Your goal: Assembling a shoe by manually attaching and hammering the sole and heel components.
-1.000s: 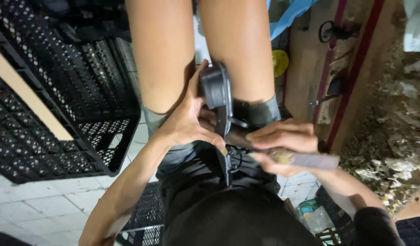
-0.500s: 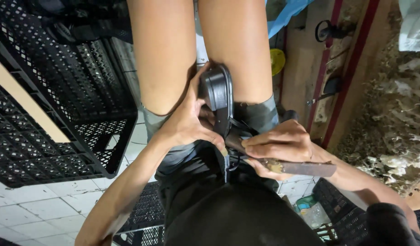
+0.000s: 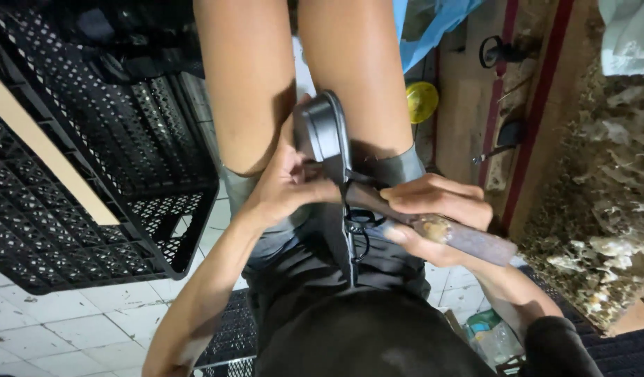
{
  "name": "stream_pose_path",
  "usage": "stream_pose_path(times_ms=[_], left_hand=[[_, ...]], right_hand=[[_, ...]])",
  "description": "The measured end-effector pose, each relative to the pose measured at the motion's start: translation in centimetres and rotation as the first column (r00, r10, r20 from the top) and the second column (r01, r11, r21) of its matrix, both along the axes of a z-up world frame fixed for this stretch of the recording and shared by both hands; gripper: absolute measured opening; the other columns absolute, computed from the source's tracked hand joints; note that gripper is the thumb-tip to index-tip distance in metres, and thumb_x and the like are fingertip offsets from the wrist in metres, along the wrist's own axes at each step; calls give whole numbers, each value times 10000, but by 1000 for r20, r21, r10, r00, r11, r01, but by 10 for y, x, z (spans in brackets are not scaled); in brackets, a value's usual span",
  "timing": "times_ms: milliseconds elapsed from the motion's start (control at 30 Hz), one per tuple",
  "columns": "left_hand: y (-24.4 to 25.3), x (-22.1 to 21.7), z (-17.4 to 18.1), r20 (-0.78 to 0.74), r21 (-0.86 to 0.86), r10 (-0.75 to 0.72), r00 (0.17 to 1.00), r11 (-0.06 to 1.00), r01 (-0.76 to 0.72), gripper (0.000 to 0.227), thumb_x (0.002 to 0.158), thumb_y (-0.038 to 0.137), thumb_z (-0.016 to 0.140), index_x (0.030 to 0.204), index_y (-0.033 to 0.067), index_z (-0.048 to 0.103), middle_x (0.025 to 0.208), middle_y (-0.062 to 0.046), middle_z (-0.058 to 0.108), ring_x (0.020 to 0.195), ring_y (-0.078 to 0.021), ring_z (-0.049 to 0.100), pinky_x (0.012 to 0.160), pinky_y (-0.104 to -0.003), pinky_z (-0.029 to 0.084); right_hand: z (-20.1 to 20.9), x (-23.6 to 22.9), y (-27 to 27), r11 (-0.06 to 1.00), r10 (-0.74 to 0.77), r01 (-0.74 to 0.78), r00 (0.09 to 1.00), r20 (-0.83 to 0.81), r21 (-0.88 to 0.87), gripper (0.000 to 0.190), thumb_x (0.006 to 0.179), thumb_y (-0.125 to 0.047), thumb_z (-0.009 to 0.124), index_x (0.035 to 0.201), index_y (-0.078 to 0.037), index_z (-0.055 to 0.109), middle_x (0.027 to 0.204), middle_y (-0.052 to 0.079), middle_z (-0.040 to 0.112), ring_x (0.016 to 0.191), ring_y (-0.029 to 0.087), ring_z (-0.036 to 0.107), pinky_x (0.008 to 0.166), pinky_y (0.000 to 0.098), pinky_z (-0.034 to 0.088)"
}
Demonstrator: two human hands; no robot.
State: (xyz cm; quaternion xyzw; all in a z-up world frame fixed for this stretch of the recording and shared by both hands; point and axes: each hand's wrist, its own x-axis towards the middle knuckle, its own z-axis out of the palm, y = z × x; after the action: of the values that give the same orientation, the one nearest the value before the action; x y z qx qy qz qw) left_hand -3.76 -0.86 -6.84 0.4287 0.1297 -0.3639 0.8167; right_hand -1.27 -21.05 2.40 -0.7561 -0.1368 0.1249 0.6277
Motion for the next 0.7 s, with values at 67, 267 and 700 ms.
stream_pose_path(times_ms=[67, 267, 700], left_hand=[[-3, -3, -1, -6, -38, 225, 974, 974, -225, 915, 747, 61, 689, 1373, 257, 52, 1217, -222, 469, 985, -315, 576, 780, -418, 554], [28, 51, 74, -282, 181, -309, 908, 912, 367, 641, 632, 304, 605, 1239, 213, 422, 1067, -134, 579, 675, -191, 598, 551, -253, 501], [41, 1, -6, 774, -33, -147, 617, 962, 271, 414, 921, 49, 491, 1267, 232, 355, 1216, -174, 479, 900, -211, 649, 787, -234, 584]], right_hand=[[10, 0, -7, 999, 41, -40, 998, -43, 22, 202, 676, -156, 680, 757, 16, 612, 797, 190, 637, 653, 249, 644, 566, 326, 531], [19, -6, -10, 884, 264, -111, 921, 288, -455, 367, 701, -228, 809, 975, -74, 618, 1075, 104, 599, 947, 187, 640, 1105, 304, 108], [21, -1, 20, 732, 468, -303, 875, 128, -610, 106, 804, -177, 624, 864, -96, 593, 948, 5, 634, 663, 98, 622, 402, 242, 479]])
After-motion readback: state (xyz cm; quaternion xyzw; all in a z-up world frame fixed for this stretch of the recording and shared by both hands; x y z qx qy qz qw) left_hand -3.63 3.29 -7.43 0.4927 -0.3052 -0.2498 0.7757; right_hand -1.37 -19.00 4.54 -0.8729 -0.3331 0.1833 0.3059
